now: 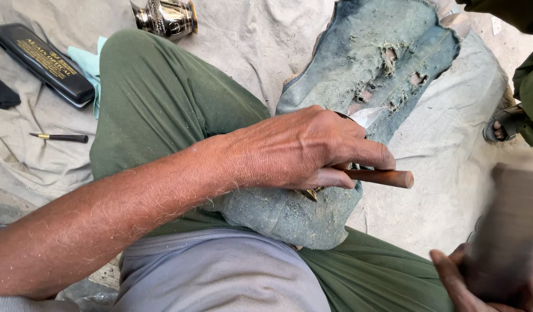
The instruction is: The person sits cross-legged on the floor with a brass pot resting on a worn cloth cushion on their lap. They hold a wooden punch against the pot's surface and strike it with a wooden mallet, repositioning the punch repeatedly to work the decorated metal surface, with a second finished brass pot lying on the cloth beside them.
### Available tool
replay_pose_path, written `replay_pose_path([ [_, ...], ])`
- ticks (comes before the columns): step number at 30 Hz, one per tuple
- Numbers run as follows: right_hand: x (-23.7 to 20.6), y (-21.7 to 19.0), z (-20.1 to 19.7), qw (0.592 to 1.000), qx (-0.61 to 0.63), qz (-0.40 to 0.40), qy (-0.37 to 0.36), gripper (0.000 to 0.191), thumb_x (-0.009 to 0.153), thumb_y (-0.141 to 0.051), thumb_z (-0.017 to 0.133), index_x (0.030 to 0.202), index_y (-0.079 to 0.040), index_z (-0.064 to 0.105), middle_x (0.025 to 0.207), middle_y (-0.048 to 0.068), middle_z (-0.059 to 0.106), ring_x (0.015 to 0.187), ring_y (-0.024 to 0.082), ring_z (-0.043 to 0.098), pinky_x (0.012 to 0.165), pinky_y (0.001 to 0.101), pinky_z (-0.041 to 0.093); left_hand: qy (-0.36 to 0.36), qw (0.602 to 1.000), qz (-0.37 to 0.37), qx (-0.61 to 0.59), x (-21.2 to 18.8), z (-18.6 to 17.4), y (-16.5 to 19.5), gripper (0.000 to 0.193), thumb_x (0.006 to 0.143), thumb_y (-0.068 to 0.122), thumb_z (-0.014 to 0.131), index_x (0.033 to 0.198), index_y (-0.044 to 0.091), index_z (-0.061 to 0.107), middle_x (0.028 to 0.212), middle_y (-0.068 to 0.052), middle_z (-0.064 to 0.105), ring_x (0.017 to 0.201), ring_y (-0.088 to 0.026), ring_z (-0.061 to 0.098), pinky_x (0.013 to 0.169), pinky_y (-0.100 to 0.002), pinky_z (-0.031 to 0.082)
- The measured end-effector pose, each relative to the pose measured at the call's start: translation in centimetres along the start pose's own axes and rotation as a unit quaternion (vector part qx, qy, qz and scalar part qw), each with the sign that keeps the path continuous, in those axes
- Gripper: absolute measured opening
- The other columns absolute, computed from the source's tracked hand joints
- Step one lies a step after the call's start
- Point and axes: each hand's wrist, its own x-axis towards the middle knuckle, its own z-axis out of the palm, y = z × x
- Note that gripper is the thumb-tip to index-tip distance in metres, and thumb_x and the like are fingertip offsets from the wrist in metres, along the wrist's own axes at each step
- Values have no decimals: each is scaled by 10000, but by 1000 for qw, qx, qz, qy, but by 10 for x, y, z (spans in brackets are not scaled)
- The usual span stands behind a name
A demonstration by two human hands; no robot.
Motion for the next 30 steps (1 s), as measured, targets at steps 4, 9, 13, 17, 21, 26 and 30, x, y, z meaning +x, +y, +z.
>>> replay_pose_path([
  [4,1,0,0,1000,0,-3,-6,529,933,-103,514,1458,-35,513,1134,162,672,989,230,732,949,390,586,8,1000,14,4,0,-2,1,535,835,234,827,1325,192,619,972,1,733,898,-202,720,831,-379,604],
  [9,2,0,-2,1000,0,-5,-9,532,930,-100,518,1458,-34,513,1134,162,671,987,228,731,945,387,587,-1,1000,2,3,2,-4,3,533,832,220,828,1326,195,627,920,3,727,870,-209,715,805,-395,595],
  [13,3,-1,-4,1000,-5,-7,-11,535,928,-97,522,1459,-32,513,1134,163,669,986,226,730,942,384,588,0,999,8,-33,4,-4,3,524,811,208,821,1299,207,631,963,23,748,893,-181,736,820,-368,611],
  [17,3,-2,-5,1000,-6,-5,-16,538,926,-95,526,1459,-30,513,1135,163,668,985,225,730,939,382,588,12,999,29,-14,3,-5,2,559,818,213,831,1334,183,619,971,-9,742,894,-220,718,827,-399,595],
  [21,4,-3,-7,1000,-5,-8,-23,540,923,-92,529,1460,-29,513,1135,163,667,983,224,729,936,380,589,1,1000,14,-17,2,-6,1,535,838,226,831,1331,181,627,954,-7,743,887,-223,721,829,-406,595],
  [26,10,-3,-10,1000,-2,-12,-25,544,920,-88,534,1460,-27,513,1135,164,666,982,222,728,932,377,590,9,999,20,-26,3,-7,1,525,827,218,843,1305,170,631,1023,-5,765,936,-220,732,839,-396,598],
  [30,12,-4,-13,999,-7,-12,-33,547,918,-86,538,1461,-25,513,1135,164,665,981,221,727,929,375,590,4,999,5,-33,3,-5,1,524,816,212,843,1294,179,632,1043,2,770,917,-202,736,852,-373,617],
])
